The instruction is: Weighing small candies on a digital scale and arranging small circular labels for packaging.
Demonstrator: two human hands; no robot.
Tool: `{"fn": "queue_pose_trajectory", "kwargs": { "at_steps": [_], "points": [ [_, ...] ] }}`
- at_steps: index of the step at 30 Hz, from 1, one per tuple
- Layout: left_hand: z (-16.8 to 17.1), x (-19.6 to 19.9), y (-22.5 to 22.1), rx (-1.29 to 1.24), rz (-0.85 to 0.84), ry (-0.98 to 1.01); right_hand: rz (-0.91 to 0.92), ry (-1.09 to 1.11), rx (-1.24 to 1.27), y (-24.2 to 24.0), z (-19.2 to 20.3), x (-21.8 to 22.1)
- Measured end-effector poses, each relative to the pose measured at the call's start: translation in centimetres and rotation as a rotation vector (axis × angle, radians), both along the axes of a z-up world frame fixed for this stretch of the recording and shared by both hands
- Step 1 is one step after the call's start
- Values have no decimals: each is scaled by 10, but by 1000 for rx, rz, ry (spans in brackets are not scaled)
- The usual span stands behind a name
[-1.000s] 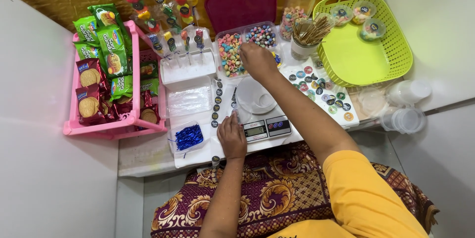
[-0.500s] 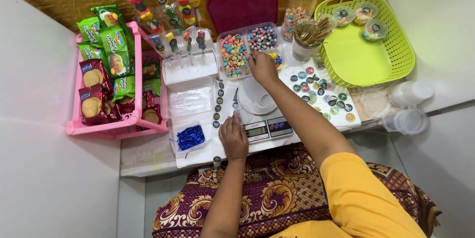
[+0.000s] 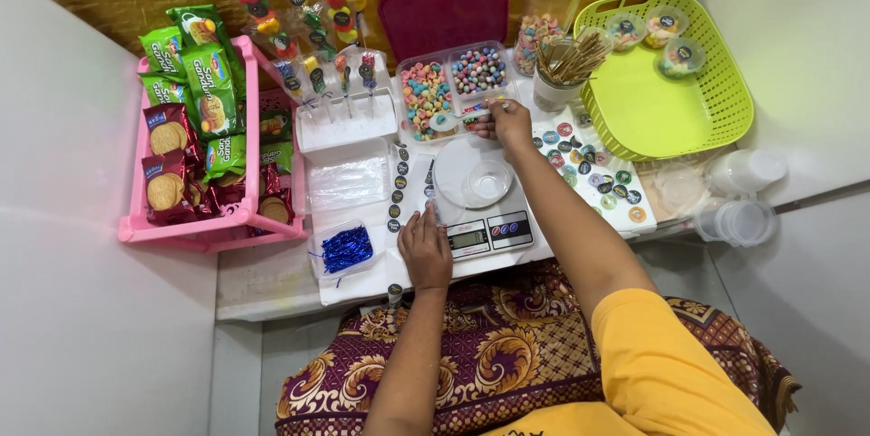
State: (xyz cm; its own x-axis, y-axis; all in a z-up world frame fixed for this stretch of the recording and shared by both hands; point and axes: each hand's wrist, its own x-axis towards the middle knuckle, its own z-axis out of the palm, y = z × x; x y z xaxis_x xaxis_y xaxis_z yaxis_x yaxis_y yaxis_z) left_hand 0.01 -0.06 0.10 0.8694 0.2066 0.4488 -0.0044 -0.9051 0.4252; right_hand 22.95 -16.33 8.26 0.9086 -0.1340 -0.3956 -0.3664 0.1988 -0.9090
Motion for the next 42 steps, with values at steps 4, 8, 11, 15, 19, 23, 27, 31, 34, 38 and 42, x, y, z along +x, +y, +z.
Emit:
{"fn": "queue_pose_trajectory", "kwargs": {
  "at_steps": [4, 8, 11, 15, 19, 23, 27, 31, 34, 38, 42],
  "points": [
    [-2, 0, 1, -13, -4, 6, -21, -10, -35, -2, 7, -6],
    [-6, 2, 1, -22, 0, -35, 109, -314, -516, 5, 27, -16],
    [-12, 2, 2, -13, 15, -61, 293, -466, -886, 21, 47, -25],
    [-8, 1, 1, -20, 4, -76, 389, -541, -999, 33, 39, -14],
    [-1, 0, 1, -24, -7, -99, 431, -575, -1015, 37, 57, -14],
    [-2, -1, 2, -30, -35, -100, 584, -667, -1106, 44, 69, -19],
    [-2, -1, 1, -15, -18, -97, 417, -398, -892, 42, 16, 9],
    [-3, 0, 2, -13, -18, -98, 174, -208, -468, 35, -13, 15],
    [-4, 0, 1, -21, -15, -96, 79, -143, -309, 28, -8, 8],
    [-3, 0, 2, 1, -24, -107, 10, -116, -228, 18, -8, 4],
    [-6, 0, 3, 7, -19, -96, 5, -33, -16, 8, -5, -6]
  ]
}}
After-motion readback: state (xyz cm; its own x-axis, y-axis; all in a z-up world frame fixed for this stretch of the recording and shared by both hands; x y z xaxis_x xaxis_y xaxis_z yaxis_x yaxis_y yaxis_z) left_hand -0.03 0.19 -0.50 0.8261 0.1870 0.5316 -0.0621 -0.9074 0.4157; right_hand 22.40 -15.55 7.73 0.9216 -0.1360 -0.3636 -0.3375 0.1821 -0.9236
